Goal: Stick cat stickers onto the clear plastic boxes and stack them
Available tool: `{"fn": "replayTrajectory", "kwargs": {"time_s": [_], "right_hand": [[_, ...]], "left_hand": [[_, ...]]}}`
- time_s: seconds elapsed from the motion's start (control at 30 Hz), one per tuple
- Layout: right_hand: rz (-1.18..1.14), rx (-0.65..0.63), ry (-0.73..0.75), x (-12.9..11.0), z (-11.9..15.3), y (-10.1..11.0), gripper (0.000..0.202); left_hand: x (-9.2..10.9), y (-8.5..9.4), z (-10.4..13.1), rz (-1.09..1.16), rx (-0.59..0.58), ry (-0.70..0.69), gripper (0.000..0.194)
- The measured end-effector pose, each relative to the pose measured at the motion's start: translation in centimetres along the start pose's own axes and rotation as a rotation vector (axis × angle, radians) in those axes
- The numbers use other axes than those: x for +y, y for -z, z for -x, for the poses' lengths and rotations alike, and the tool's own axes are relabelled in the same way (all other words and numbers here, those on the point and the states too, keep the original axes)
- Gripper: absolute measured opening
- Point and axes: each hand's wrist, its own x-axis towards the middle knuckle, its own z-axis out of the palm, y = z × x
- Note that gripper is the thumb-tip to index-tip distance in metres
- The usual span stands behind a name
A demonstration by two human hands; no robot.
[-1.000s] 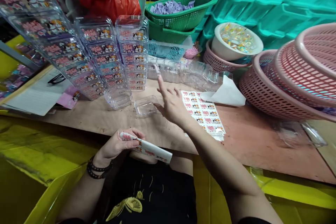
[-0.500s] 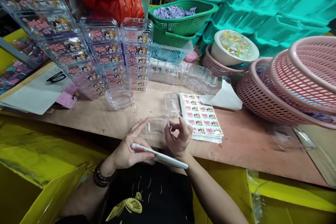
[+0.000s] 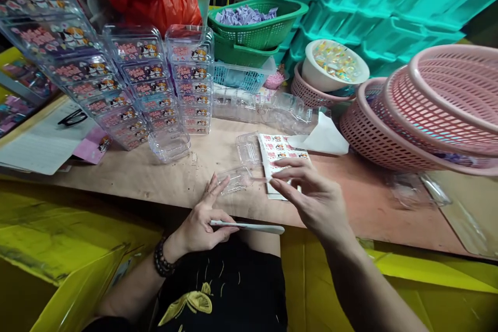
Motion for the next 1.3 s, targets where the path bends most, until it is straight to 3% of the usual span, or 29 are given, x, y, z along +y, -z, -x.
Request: {"fn": "replayTrajectory", "kwargs": {"time_s": [0.07,0.13,0.3,0.57,1.03,1.17,1.3], "right_hand": [[-0.136,-0.209,-0.214,-1.2,-1.7,-1.4,0.038],[-0.229,-0.336,-0.419,-1.6,-3.3,-2.9,0.047],[-0.153,-0.381,-0.665,-1.0,-5.4,-4.6,0.050],[0.029,-0.375,-0.745,-0.9,-5.9,-4.8,0.042],[0.069,-0.368,-0.789,-1.2,-6.1,-5.0,0.034],[0.117,-0.375,-0.772,-1.3,-6.2,-5.0,0.022],[0.169,-0.390,-0.729,-1.2,-6.3,-5.1,0.015]], "left_hand": [[-0.3,-0.2,-0.1,-0.032,0.041,-0.065,0.008],[-0.7,-0.5,-0.1,-0.077,0.074,-0.151,0.015],[-1.4,-0.8,0.0,-0.126,0.062,-0.222,0.020],[-1.5,-1.4,0.0,-0.149,0.088,-0.196,0.014],[-2.0,-1.8,0.2,-0.101,0.108,-0.250,0.017],[-1.6,-1.7,0.2,-0.119,0.147,-0.224,0.021],[-0.5,-1.2,-0.3,-0.222,0.145,-0.191,0.013]]}}
